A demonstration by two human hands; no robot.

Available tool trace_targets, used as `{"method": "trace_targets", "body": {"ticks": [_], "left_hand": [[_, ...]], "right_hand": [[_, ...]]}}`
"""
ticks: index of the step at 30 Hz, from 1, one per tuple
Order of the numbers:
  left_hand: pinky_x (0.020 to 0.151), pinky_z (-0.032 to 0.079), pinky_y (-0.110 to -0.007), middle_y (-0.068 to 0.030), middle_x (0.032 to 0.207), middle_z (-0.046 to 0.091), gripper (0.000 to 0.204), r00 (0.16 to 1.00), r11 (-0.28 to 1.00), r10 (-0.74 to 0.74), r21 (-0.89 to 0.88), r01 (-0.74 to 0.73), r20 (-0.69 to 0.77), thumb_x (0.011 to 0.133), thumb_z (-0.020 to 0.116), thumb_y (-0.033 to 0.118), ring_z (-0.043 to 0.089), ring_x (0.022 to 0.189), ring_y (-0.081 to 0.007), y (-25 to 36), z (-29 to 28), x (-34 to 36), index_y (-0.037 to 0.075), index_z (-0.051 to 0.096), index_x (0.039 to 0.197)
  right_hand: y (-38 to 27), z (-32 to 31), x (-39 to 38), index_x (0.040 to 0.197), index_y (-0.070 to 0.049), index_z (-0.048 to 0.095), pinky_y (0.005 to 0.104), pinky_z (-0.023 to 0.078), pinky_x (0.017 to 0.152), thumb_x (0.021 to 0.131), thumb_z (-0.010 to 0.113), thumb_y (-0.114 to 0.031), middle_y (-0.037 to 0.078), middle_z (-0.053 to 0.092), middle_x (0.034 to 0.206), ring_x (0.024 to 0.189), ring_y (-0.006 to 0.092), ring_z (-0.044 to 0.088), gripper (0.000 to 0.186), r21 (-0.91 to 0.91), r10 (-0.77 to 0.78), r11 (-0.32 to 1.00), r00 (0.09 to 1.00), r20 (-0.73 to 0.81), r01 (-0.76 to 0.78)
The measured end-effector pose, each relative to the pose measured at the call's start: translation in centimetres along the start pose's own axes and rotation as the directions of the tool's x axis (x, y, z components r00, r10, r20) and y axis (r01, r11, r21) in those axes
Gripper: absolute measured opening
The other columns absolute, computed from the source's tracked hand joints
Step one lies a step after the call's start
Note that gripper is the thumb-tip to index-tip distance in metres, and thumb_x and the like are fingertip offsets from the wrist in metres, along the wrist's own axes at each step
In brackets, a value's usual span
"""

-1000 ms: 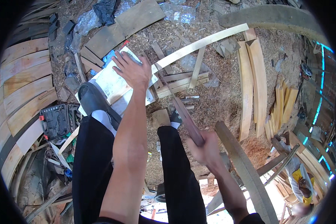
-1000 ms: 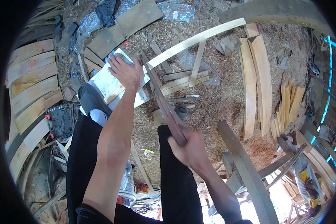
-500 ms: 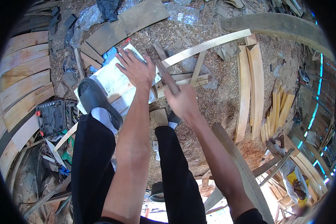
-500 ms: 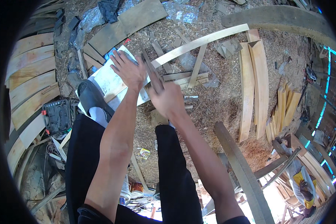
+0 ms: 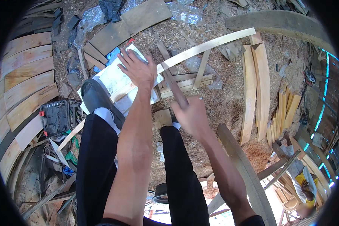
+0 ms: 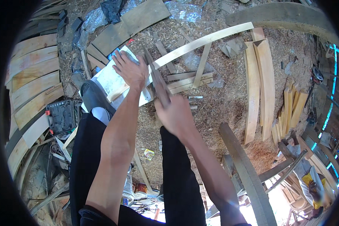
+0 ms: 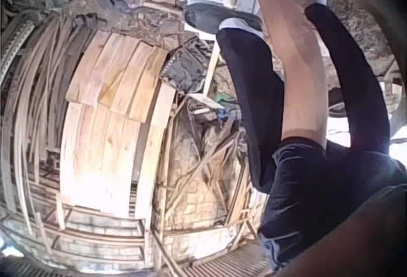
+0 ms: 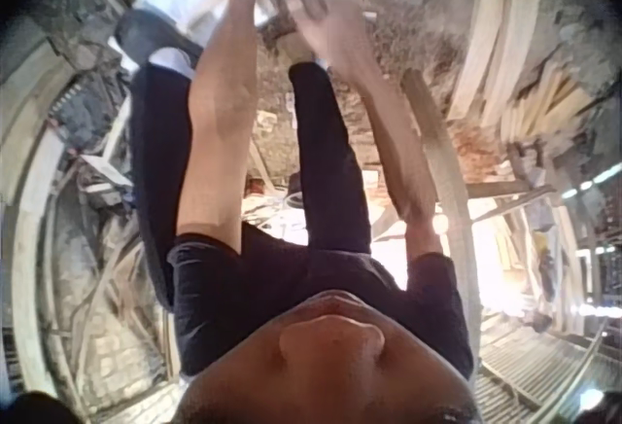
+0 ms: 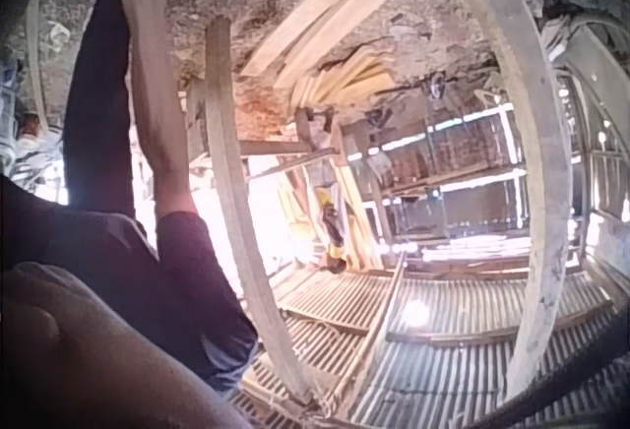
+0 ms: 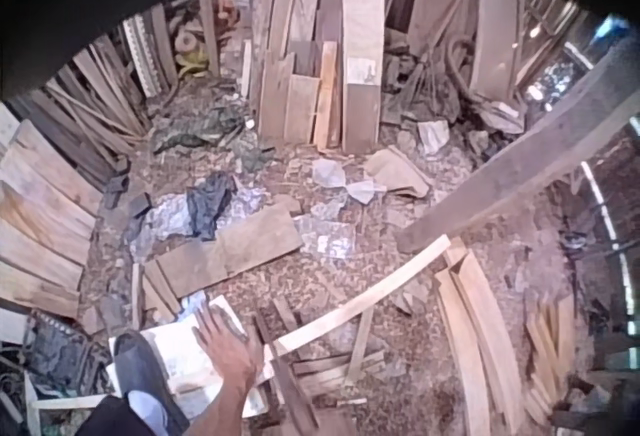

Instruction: Sawing a thin strip of wood on a block in a workshop.

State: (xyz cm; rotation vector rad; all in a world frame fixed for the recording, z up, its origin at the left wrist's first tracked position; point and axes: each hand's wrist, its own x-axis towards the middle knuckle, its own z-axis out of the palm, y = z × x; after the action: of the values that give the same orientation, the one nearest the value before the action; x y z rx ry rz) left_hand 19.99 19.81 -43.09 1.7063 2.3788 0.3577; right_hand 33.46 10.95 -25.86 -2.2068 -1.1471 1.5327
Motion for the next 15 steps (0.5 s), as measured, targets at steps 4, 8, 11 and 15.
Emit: {"method": "trace_targets", "body": {"ticks": [4, 8, 11, 15], "left_hand": [[0.119, 0.008, -0.054, -0.0200, 0.155, 0.026, 0.070, 1.000, 1.000, 0.004, 0.020, -0.004, -0.007, 0.088, 0.050, 0.039, 0.013, 0.148, -0.0362, 0.0, 0.0, 0.1, -0.008, 0.041, 0.140], [0.119, 0.008, -0.054, -0.0207, 0.155, 0.026, 0.070, 1.000, 1.000, 0.016, 0.014, -0.016, -0.006, 0.088, 0.049, 0.038, 0.013, 0.148, -0.0373, 0.7, 0.4, 0.0, -0.008, 0.040, 0.140], [0.119, 0.008, -0.055, -0.0212, 0.155, 0.026, 0.069, 1.000, 0.999, 0.025, 0.037, -0.025, 0.003, 0.089, 0.048, 0.037, 0.013, 0.148, -0.0382, 0.4, 0.4, -0.3, -0.008, 0.039, 0.140], [0.119, 0.008, -0.055, -0.0225, 0.155, 0.026, 0.067, 1.000, 0.999, 0.025, 0.020, -0.025, -0.013, 0.090, 0.046, 0.035, 0.013, 0.148, -0.0389, -0.1, 0.4, -0.1, -0.009, 0.038, 0.141]], "right_hand": [[-0.4, -4.2, -7.8, 0.063, 0.004, 0.054, 0.0347, 0.036, 0.047, 0.081, 0.063, -0.014, 0.004, 0.045, 0.049, 0.050, 0.0087, 0.044, 0.028, 0.025, 0.126, 0.992, 0.991, 0.033, -0.127], [-0.5, -5.1, -8.4, 0.069, 0.005, 0.060, 0.0400, 0.046, 0.052, 0.077, 0.067, -0.017, 0.021, 0.055, 0.053, 0.053, 0.0368, 0.063, 0.025, -0.047, 0.178, 0.983, 0.981, 0.072, -0.175], [-0.6, -4.5, -8.2, 0.064, 0.004, 0.055, 0.0368, 0.039, 0.048, 0.077, 0.066, -0.014, 0.013, 0.048, 0.050, 0.050, 0.0220, 0.051, 0.025, -0.035, 0.113, 0.993, 0.993, 0.031, -0.112], [-0.1, -3.3, -5.9, 0.064, 0.006, 0.057, 0.0343, 0.038, 0.047, 0.078, 0.064, -0.012, 0.009, 0.047, 0.048, 0.047, 0.0096, 0.047, 0.024, -0.057, 0.015, 0.998, 1.000, -0.013, -0.016]]}}
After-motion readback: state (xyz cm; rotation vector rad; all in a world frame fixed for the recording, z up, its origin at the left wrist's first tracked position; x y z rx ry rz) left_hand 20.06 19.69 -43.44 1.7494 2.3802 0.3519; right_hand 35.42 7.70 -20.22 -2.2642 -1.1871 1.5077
